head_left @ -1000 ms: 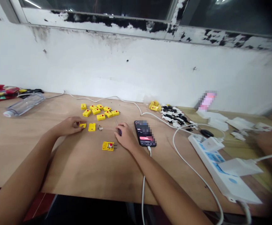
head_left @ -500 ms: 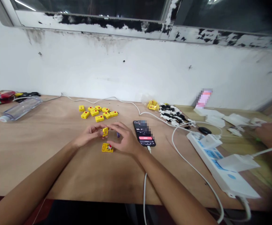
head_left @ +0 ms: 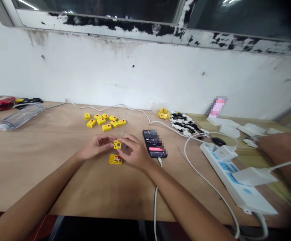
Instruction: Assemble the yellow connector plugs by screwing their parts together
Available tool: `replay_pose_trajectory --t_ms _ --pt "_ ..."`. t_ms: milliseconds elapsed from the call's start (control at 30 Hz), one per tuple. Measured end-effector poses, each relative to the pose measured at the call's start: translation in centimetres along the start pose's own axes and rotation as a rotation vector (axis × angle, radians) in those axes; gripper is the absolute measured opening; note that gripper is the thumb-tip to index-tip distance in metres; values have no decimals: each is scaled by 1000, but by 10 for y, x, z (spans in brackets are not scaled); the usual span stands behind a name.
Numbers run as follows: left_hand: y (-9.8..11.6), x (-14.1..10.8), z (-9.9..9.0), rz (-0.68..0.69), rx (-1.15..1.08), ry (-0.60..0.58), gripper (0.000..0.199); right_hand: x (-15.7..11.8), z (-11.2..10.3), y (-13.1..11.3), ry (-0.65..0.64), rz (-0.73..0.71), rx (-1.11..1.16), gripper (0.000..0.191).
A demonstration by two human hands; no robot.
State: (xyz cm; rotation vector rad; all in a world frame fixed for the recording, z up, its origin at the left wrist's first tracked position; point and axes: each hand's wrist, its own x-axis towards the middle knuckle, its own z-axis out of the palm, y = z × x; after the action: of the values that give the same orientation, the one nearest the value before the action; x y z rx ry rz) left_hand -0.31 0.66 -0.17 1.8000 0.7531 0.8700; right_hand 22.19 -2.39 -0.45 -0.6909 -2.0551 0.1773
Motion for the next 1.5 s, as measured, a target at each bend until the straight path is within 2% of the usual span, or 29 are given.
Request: replay_pose_trajectory --t_ms 133,233,433,600,833,1500 --pt "5 -6 -4 74 321 -36 25 -12 -3 3 -65 -1 17 28" --pt "7 -7 -4 107 406 -81 21 -18 -3 5 -125 4 65 28" --pt "10 -8 -3 185 475 -160 20 -21 -3 4 -197 26 103 25" --pt "12 -10 -2 198 534 -217 23 -22 -4 5 -277 64 111 26" --pt "7 -10 1 182 543 -276 27 -18 -6 -2 -309 110 117 23" --pt "7 -11 9 103 563 -247 22 -20 -4 4 -346 202 168 22"
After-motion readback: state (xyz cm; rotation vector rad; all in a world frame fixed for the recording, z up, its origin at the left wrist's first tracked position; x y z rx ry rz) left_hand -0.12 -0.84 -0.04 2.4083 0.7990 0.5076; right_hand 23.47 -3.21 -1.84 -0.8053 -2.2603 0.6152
